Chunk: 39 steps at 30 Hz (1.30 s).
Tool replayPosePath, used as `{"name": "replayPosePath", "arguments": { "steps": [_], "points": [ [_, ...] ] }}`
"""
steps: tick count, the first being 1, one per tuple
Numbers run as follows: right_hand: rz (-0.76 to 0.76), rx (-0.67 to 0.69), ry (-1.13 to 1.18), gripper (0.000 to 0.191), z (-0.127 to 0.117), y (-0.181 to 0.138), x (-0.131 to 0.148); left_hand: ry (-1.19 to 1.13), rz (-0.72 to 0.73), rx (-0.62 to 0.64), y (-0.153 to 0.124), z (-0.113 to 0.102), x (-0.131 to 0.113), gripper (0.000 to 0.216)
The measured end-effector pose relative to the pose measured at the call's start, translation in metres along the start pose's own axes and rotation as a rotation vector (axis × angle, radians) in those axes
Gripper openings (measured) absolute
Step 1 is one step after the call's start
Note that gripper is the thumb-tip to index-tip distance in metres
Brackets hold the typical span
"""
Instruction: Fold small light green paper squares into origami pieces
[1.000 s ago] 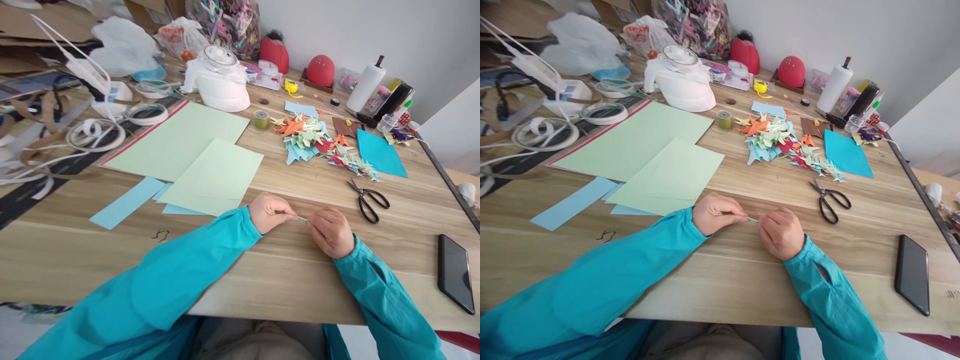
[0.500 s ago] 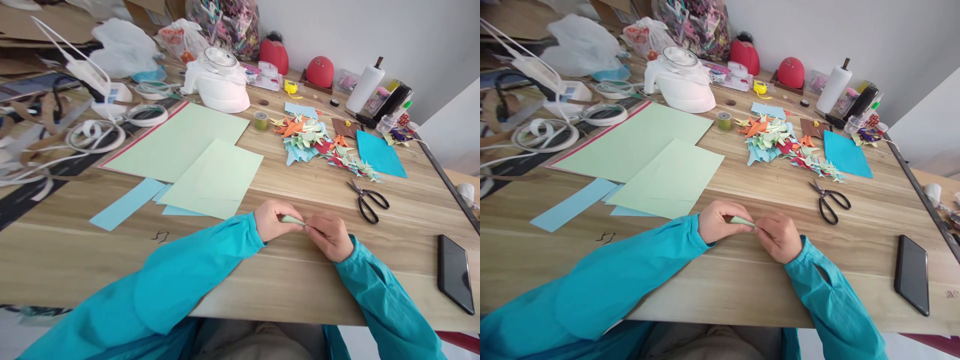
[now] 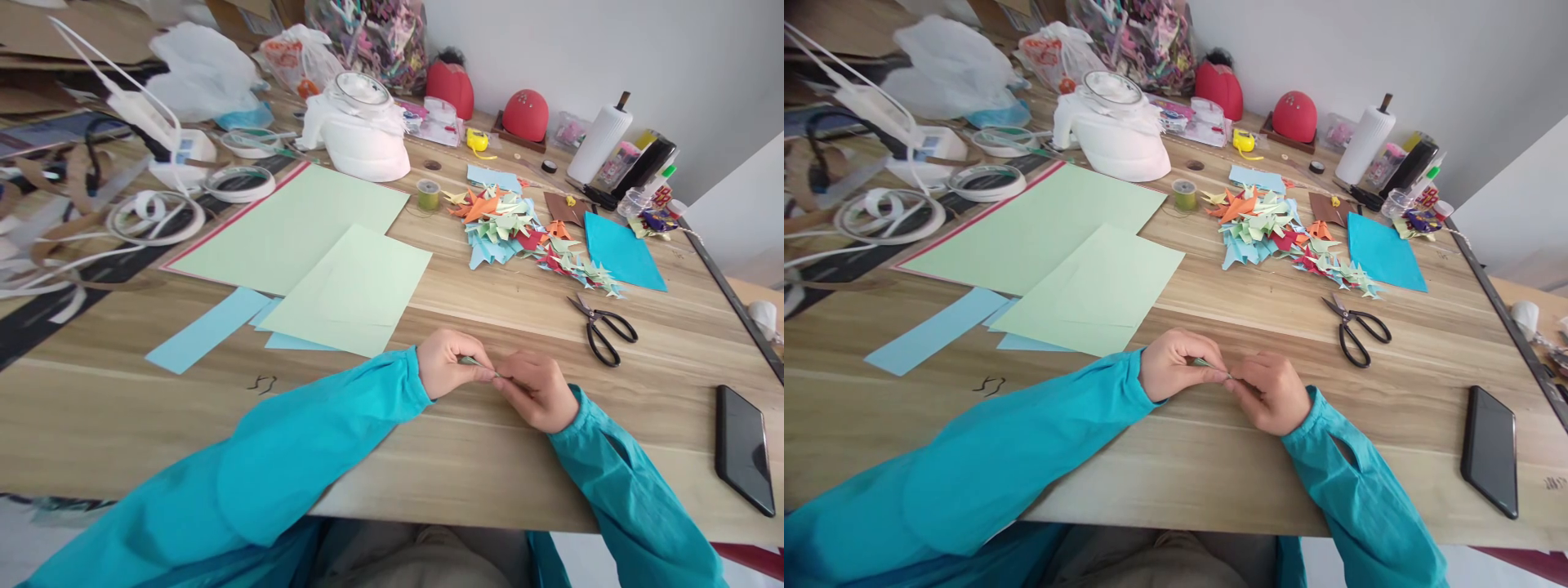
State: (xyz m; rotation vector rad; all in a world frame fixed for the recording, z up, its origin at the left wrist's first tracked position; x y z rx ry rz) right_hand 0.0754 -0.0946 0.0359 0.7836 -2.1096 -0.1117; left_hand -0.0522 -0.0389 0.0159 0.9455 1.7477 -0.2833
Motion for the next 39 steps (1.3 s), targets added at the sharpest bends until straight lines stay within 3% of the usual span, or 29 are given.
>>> {"name": "replayPosePath", "arguments": {
  "steps": [6, 13, 20, 25, 32, 37, 39],
  "points": [
    [0.13, 0.015, 0.239, 0.024, -0.003, 0.001, -0.002, -0.107, -0.125, 0.078, 0.001, 0.001, 0.003, 0.017],
    [0.277, -0.07, 0.328, 0.027, -0.003, -0.001, -0.008, -0.078, -0.32, 0.011, 0.001, -0.001, 0.008, 0.02],
    [0.601, -0.176, 0.723, 0.023, 0.002, -0.007, -0.029, -0.333, -0.527, 0.054, 0.004, -0.001, 0.007, 0.029],
    [0.742, -0.263, 0.897, 0.017, 0.006, -0.008, -0.037, -0.442, -0.539, 0.084, 0.005, 0.004, 0.009, 0.035],
    [0.881, -0.318, 1.091, 0.012, 0.009, -0.009, -0.04, -0.393, -0.553, 0.023, 0.005, 0.0, 0.019, 0.037],
    [0.954, -0.323, 1.125, 0.014, 0.01, -0.01, -0.04, -0.457, -0.55, -0.067, 0.006, -0.003, 0.019, 0.036],
    [0.956, -0.32, 1.123, 0.014, 0.01, -0.01, -0.04, -0.508, -0.561, -0.05, 0.006, 0.0, 0.018, 0.036]
  ]
}}
Point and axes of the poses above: each hand's wrist, its own y-axis towards the middle knuckle, its own z-axis out of the palm, x = y × z, the point moved 4 cm from there along y, towards the middle knuckle, and after that the axes turned 10 degrees about y, right-handed, at the moved point
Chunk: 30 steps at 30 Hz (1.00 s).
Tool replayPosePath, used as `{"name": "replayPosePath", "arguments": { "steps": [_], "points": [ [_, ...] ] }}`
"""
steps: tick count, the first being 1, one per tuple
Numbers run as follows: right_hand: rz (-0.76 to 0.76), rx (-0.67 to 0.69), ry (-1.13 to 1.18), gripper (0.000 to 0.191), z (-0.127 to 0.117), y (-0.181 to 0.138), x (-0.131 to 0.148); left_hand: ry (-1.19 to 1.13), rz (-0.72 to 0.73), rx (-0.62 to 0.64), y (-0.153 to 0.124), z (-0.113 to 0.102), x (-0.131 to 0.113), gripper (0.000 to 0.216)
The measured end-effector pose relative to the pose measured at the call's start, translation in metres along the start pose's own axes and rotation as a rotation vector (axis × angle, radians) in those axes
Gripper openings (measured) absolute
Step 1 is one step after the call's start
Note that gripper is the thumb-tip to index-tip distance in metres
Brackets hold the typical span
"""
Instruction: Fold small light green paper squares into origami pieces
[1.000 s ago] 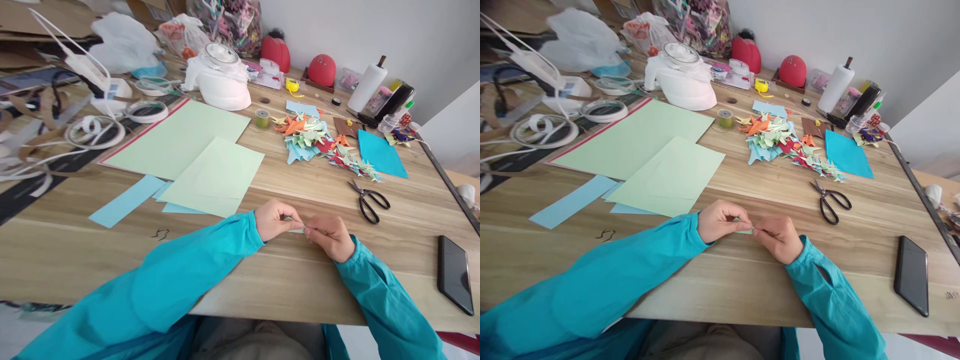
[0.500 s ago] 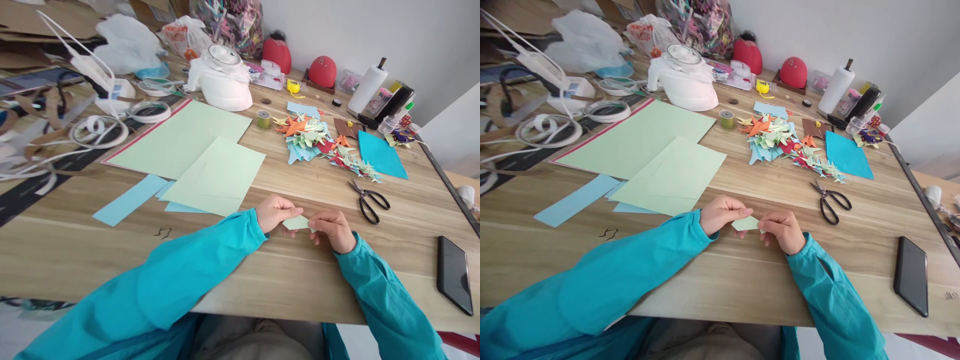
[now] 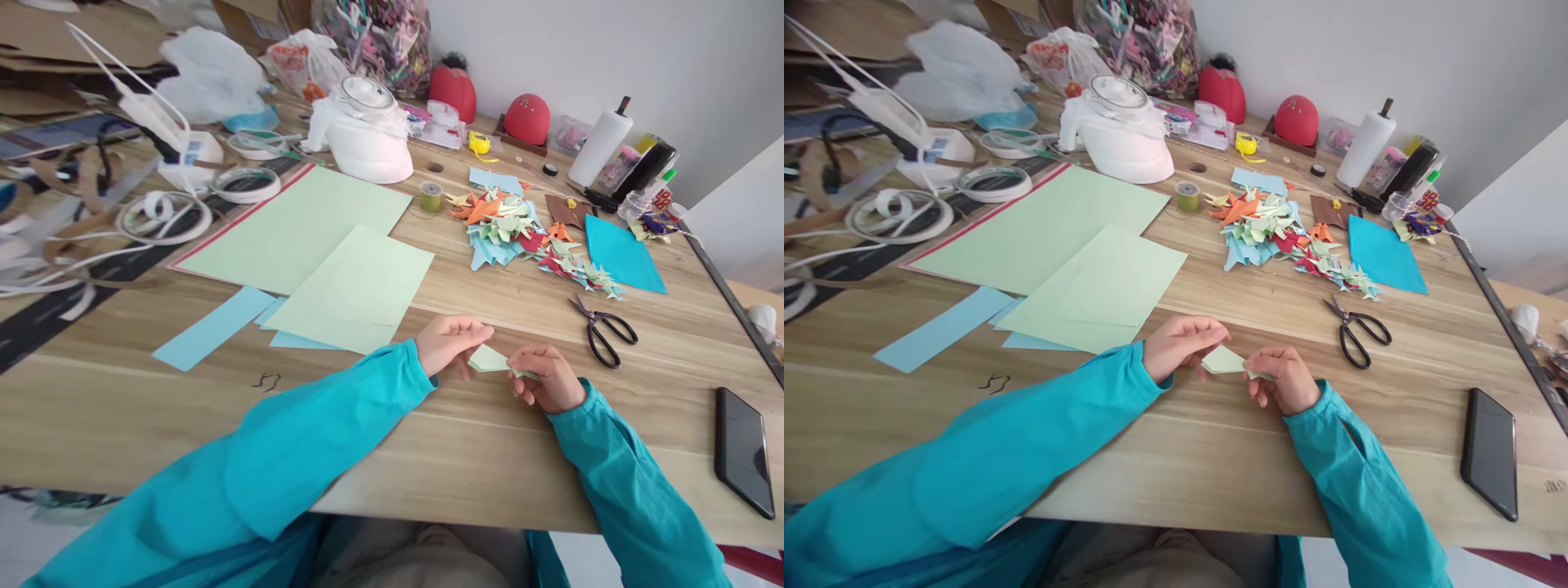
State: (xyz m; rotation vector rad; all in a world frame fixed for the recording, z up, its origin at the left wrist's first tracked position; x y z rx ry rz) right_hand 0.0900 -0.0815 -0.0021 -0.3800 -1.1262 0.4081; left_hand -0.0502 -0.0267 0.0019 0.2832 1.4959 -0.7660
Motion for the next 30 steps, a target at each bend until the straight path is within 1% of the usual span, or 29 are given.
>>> {"name": "replayPosePath", "arguments": {
  "steps": [4, 6, 17, 22, 26, 30],
  "points": [
    [-0.004, 0.006, -0.032, 0.015, 0.0, 0.001, -0.001, -0.058, -0.074, 0.116, -0.001, 0.009, 0.006, 0.053],
    [0.0, 0.012, -0.054, 0.016, 0.0, 0.0, -0.001, -0.078, -0.086, 0.14, -0.002, 0.011, 0.008, 0.056],
    [-0.004, 0.043, -0.099, 0.022, 0.002, -0.001, 0.0, -0.084, -0.078, 0.134, -0.003, 0.011, 0.01, 0.047],
    [-0.019, 0.064, -0.101, 0.021, 0.001, 0.0, -0.001, -0.101, -0.093, 0.179, -0.003, 0.013, 0.01, 0.051],
    [-0.061, 0.125, -0.154, 0.021, 0.002, 0.0, -0.003, -0.097, -0.03, 0.19, -0.002, 0.017, 0.012, 0.056],
    [-0.12, 0.146, -0.259, 0.024, 0.005, -0.003, 0.0, -0.113, 0.02, 0.192, -0.001, 0.019, 0.015, 0.051]
  ]
}}
Point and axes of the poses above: each hand's wrist, its own y-axis towards the middle knuckle, its own z-axis out of the palm, x = y × z, the point moved 4 cm from there along y, towards the middle knuckle, and after that the axes turned 10 degrees about y, right-handed, at the moved point
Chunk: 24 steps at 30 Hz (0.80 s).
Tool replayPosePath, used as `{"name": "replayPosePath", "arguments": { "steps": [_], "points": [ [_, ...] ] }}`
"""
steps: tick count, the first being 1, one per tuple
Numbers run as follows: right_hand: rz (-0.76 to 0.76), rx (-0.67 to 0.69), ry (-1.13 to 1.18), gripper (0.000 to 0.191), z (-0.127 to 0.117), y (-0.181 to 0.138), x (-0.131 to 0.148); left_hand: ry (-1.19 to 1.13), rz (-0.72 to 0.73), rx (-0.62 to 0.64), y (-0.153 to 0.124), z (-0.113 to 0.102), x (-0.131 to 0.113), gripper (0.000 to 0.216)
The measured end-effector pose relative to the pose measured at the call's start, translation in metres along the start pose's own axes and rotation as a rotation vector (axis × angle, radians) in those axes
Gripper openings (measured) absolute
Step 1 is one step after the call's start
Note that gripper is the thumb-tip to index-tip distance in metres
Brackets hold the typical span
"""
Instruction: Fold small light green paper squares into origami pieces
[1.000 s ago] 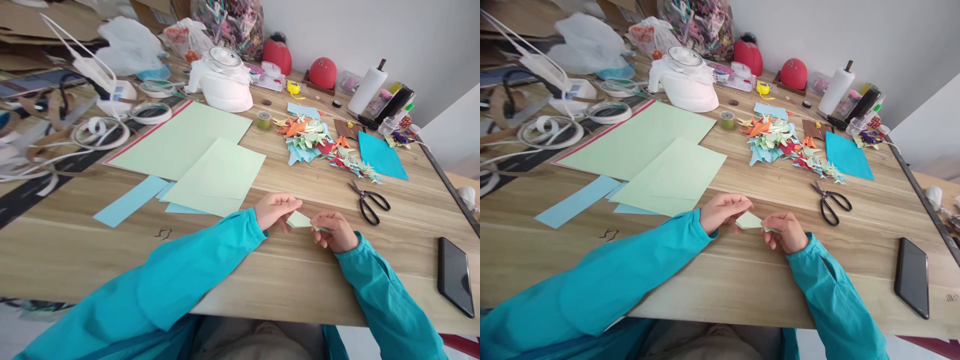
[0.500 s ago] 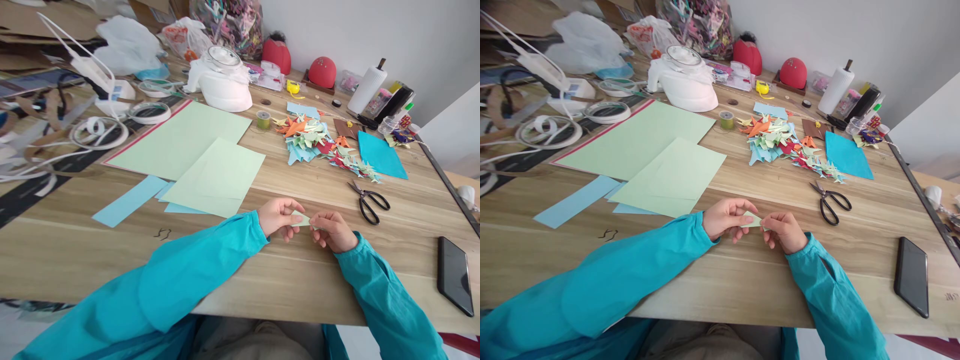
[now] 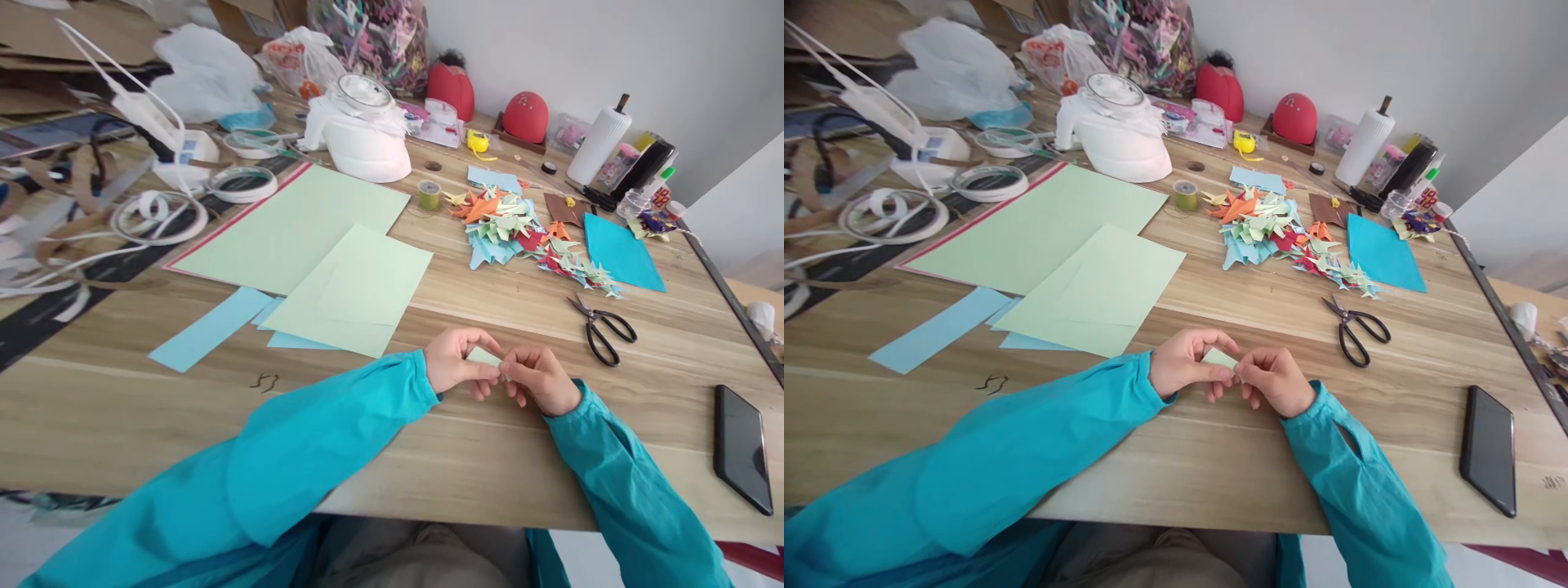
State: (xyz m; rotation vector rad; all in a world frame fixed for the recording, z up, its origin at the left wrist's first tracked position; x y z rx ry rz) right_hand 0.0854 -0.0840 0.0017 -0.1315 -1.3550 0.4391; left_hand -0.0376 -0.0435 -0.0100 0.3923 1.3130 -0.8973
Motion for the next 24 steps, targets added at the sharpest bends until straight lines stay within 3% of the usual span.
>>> {"name": "replayPosePath", "arguments": {
  "steps": [14, 19, 24],
  "points": [
    [-0.176, -0.052, -0.119, 0.026, -0.015, 0.0, 0.007, -0.074, -0.072, 0.014, -0.006, -0.002, -0.012, 0.045],
    [-0.271, -0.086, -0.272, 0.028, -0.011, -0.005, 0.015, -0.062, -0.064, 0.022, -0.006, -0.004, -0.012, 0.044],
    [-0.451, -0.068, -0.544, 0.024, -0.002, -0.011, 0.026, 0.092, 0.056, -0.1, -0.005, -0.008, -0.016, 0.037]
  ]
}}
Point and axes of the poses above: each hand's wrist, its own y-axis towards the middle knuckle, its own z-axis out of the palm, x = y × z, the point moved 4 cm from there along y, towards the middle knuckle, and after that the axes turned 10 degrees about y, right-handed, at the moved point
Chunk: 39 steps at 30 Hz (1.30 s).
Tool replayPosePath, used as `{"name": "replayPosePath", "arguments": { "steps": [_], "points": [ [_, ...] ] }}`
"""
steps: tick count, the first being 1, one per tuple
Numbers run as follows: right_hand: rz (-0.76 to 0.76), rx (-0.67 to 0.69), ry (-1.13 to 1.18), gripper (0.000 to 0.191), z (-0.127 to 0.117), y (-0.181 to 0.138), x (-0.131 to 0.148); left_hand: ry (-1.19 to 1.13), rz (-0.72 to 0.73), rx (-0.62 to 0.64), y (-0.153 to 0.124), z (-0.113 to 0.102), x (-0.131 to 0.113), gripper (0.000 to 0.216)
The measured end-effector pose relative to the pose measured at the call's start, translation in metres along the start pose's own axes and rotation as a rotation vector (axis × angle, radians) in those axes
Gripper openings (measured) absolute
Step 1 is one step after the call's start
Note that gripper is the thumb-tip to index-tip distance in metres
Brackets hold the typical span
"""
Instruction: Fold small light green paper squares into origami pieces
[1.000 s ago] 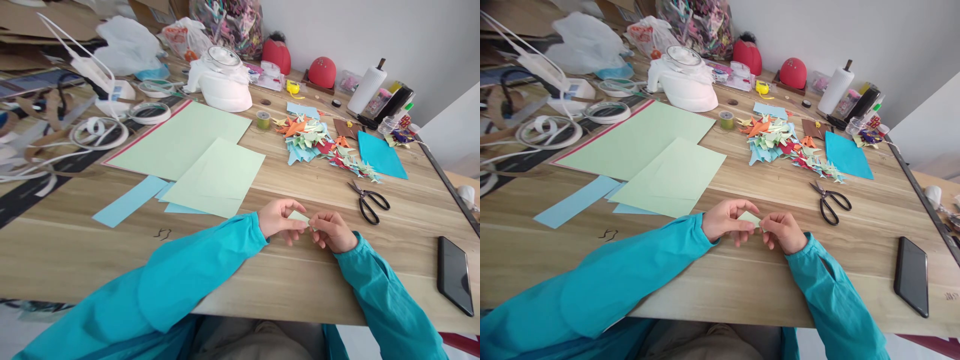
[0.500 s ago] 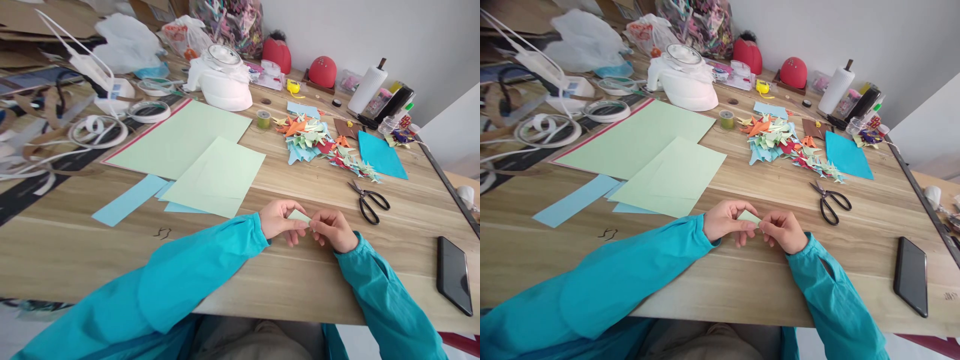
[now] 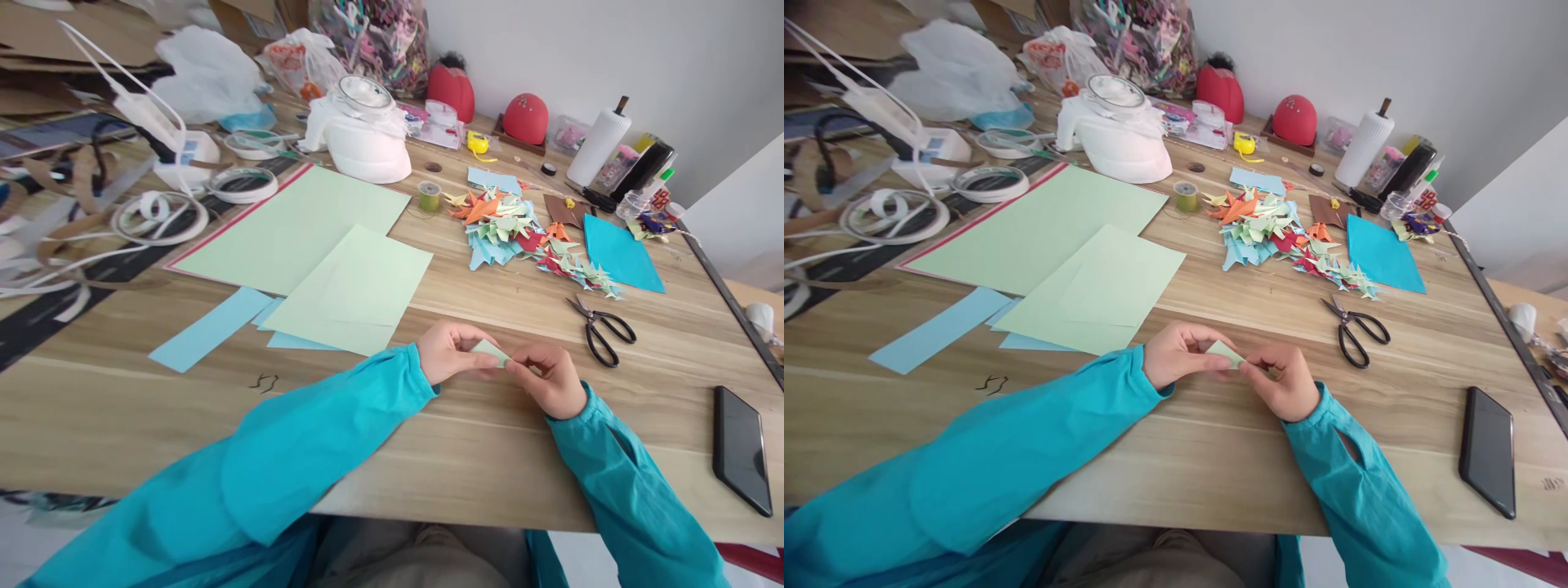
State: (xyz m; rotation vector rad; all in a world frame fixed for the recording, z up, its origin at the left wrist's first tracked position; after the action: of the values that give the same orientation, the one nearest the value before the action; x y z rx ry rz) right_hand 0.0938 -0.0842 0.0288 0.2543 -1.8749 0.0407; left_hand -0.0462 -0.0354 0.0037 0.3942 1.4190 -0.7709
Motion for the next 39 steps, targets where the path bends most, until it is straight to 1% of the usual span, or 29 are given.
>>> {"name": "replayPosePath", "arguments": {
  "steps": [2, 5, 9, 12, 17, 22, 29, 34, 37, 39],
  "points": [
    [-0.052, 0.028, -0.071, 0.025, 0.003, 0.0, 0.005, 0.125, 0.076, -0.052, -0.001, -0.001, -0.003, 0.029],
    [-0.08, 0.066, -0.109, 0.026, 0.006, -0.001, 0.009, 0.262, 0.151, -0.107, -0.003, -0.002, -0.008, 0.018],
    [-0.151, 0.072, -0.184, 0.021, 0.007, -0.004, 0.011, 0.324, 0.235, -0.144, -0.007, -0.001, -0.017, 0.01],
    [-0.208, 0.082, -0.251, 0.02, 0.008, -0.005, 0.011, 0.343, 0.245, -0.151, -0.007, -0.001, -0.018, 0.009],
    [-0.255, 0.1, -0.295, 0.024, 0.01, -0.005, 0.012, 0.325, 0.248, -0.154, -0.003, -0.003, -0.009, 0.011],
    [-0.29, 0.111, -0.311, 0.027, 0.009, -0.006, 0.014, 0.29, 0.246, -0.126, 0.0, -0.002, -0.001, 0.013],
    [-0.311, 0.094, -0.301, 0.029, 0.006, -0.006, 0.015, 0.32, 0.233, -0.082, 0.0, -0.004, -0.004, 0.017],
    [-0.345, 0.068, -0.267, 0.027, 0.005, -0.005, 0.018, 0.347, 0.199, -0.074, -0.003, -0.004, -0.007, 0.028],
    [-0.374, 0.06, -0.271, 0.024, 0.004, -0.005, 0.02, 0.28, 0.166, -0.061, -0.004, -0.003, -0.007, 0.039],
    [-0.392, 0.029, -0.296, 0.021, 0.002, -0.005, 0.02, 0.237, 0.165, -0.05, -0.004, -0.003, -0.007, 0.045]
  ]
}}
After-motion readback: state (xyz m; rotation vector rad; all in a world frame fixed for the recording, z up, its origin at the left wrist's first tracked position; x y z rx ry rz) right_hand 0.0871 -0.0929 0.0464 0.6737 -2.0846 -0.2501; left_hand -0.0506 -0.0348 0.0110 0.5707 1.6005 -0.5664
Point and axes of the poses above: each hand's wrist, its own y-axis towards the middle knuckle, its own z-axis out of the palm, x = y × z, the point moved 4 cm from there along y, towards the middle knuckle, and after that the axes turned 10 degrees about y, right-handed, at the moved point
